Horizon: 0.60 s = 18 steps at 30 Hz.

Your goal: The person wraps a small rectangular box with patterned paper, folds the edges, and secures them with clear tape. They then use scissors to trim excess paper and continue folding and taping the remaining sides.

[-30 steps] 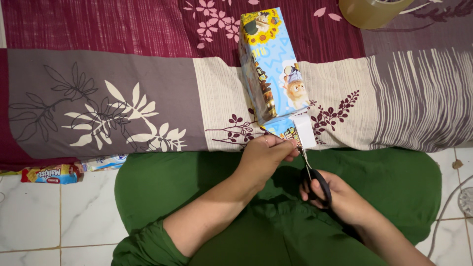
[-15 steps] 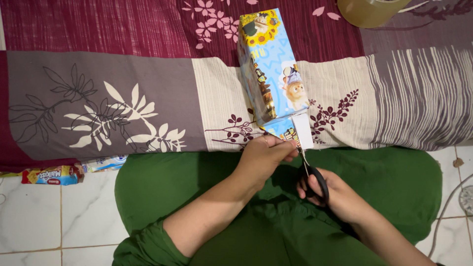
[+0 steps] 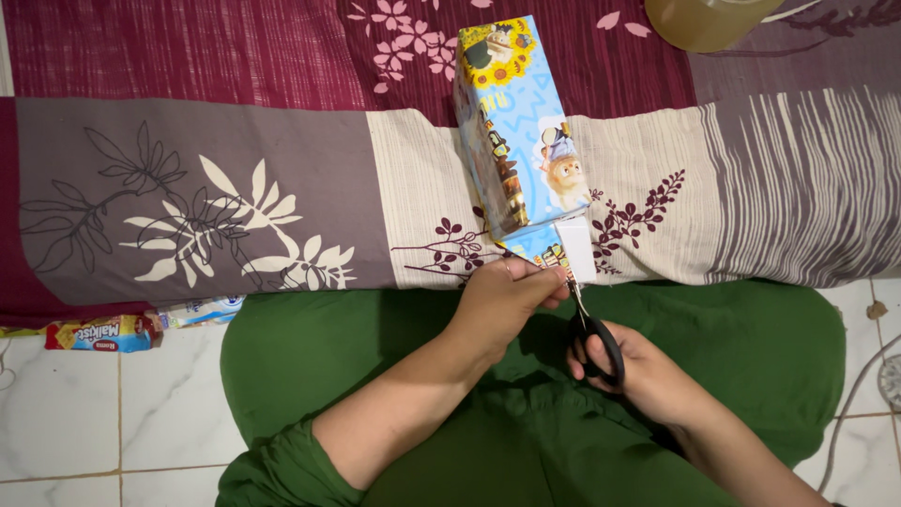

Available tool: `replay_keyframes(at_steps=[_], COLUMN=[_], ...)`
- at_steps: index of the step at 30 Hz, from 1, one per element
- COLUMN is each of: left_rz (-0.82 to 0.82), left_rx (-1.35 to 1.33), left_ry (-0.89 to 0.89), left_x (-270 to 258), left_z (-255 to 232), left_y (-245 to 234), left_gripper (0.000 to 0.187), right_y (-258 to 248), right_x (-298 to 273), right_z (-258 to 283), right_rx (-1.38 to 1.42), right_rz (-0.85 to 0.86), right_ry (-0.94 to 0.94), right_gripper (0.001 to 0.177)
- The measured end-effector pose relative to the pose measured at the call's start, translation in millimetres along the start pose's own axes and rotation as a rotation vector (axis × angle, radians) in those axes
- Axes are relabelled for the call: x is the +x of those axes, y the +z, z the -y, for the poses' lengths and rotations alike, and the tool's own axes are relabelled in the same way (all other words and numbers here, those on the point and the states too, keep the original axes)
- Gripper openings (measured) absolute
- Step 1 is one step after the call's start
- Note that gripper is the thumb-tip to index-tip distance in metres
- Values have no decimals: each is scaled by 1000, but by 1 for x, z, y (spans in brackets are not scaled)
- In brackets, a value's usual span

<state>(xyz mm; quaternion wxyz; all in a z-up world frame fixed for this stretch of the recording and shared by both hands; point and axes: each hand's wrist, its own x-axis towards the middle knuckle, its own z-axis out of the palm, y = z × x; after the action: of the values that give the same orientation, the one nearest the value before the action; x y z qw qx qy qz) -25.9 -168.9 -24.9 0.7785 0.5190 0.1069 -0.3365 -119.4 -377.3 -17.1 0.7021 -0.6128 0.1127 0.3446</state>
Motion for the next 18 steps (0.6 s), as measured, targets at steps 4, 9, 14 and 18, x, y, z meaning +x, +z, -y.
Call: replay_keyframes(at_steps=[4,9,14,18], left_rz=[5,-2,7,21], left_rx=[-22,-22,-81,-47], left_ry=[-7,-42,-66,-53], left_x=[-1,-2,-2,-3], left_z=[-1,-3,-3,-3], left_y=[1,1,0,-2], left_gripper=[26,25,23,25], right_y=[2,3,1,-10], right_x=[0,1,2,-12], right_z=[-1,-1,-5,-8], right_rx=[16,15,-35,-161], right_rz=[20,27,55,144], right_ry=[-9,-2,1,-40], right_gripper=[45,46,49,49])
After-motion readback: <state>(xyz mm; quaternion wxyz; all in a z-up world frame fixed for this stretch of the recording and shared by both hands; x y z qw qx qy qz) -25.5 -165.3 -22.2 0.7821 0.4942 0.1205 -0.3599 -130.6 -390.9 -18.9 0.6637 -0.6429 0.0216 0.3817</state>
